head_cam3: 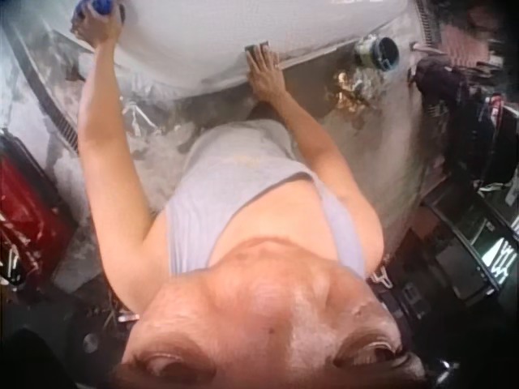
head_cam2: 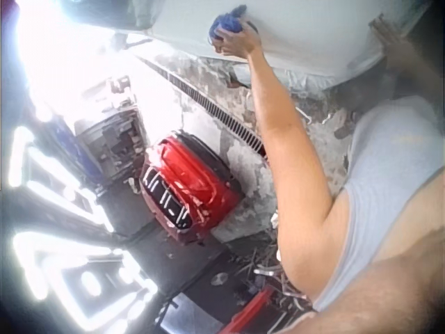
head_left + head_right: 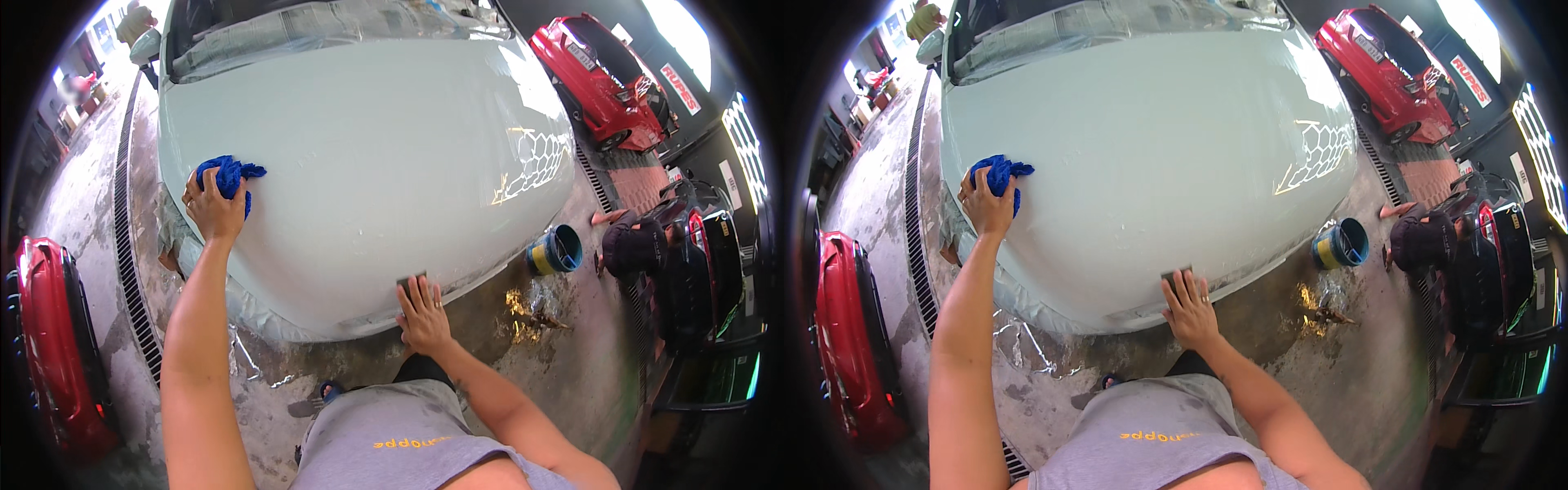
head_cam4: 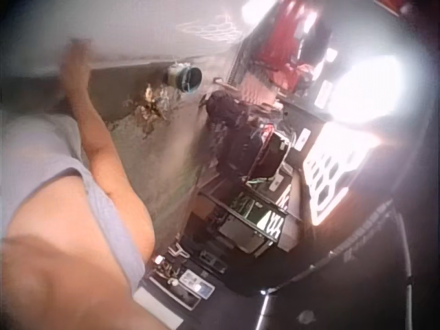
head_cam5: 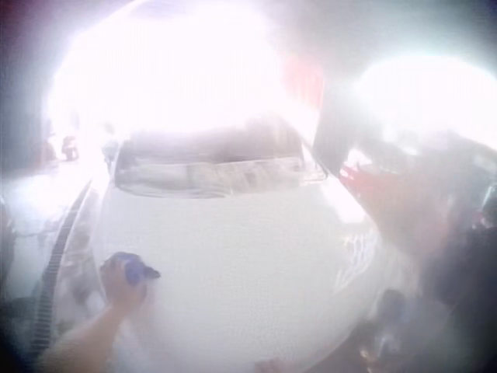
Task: The person wipes the hood of a white car using a blue microfiber cloth and a small abrasive pad. They repeatedly dip the cloth into a bucket of water, wring it, and continue wiping the hood surface in a garage setting.
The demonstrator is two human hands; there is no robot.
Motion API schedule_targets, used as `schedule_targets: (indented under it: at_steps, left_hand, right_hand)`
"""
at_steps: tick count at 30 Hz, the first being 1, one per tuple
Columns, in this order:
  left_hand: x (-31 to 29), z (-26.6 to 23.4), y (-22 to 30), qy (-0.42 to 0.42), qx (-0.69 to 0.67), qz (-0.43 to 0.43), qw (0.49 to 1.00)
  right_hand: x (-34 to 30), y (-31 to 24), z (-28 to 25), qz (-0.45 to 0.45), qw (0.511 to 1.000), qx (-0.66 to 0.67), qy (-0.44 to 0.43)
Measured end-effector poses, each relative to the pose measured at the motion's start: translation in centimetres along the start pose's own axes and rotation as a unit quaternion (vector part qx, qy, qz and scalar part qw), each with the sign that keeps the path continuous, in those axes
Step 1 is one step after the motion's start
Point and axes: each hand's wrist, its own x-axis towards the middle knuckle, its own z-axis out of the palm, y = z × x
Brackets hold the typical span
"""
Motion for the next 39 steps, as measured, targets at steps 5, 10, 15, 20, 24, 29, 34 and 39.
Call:
schedule_targets:
  at_steps: [5, 10, 15, 20, 24, 29, 34, 39]
  left_hand:
    - [2.7, 0.5, -2.8, 0.017, 0.005, 0.006, 1.0]
    - [2.4, 0.0, -2.6, 0.071, -0.002, -0.005, 0.997]
    - [2.7, 0.6, -1.7, 0.077, -0.012, 0.024, 0.997]
    - [2.9, 1.1, -2.2, 0.094, -0.019, 0.049, 0.994]
    - [2.8, 0.3, -3.8, 0.1, 0.002, 0.029, 0.995]
    - [3.1, 1.3, -2.9, 0.07, 0.007, -0.011, 0.997]
    - [2.9, 1.3, -2.6, 0.066, 0.023, -0.031, 0.997]
    - [2.4, 0.1, -2.6, 0.074, 0.014, -0.013, 0.997]
  right_hand:
    - [5.6, 0.0, -3.0, 0.006, 0.999, -0.024, -0.035]
    - [30.1, 2.7, -8.6, -0.052, 0.996, -0.069, 0.018]
    - [51.1, 5.5, -13.2, -0.014, 0.996, -0.088, 0.023]
    - [50.1, 4.6, -12.5, 0.002, 0.998, -0.068, 0.012]
    - [30.4, 1.0, -8.0, -0.076, 0.994, -0.08, 0.026]
    - [4.3, -0.7, -1.4, -0.026, 0.996, -0.05, -0.072]
    - [10.9, -0.8, -4.8, -0.018, 0.995, -0.058, -0.075]
    - [36.3, 1.2, -8.5, -0.06, 0.992, -0.109, -0.009]
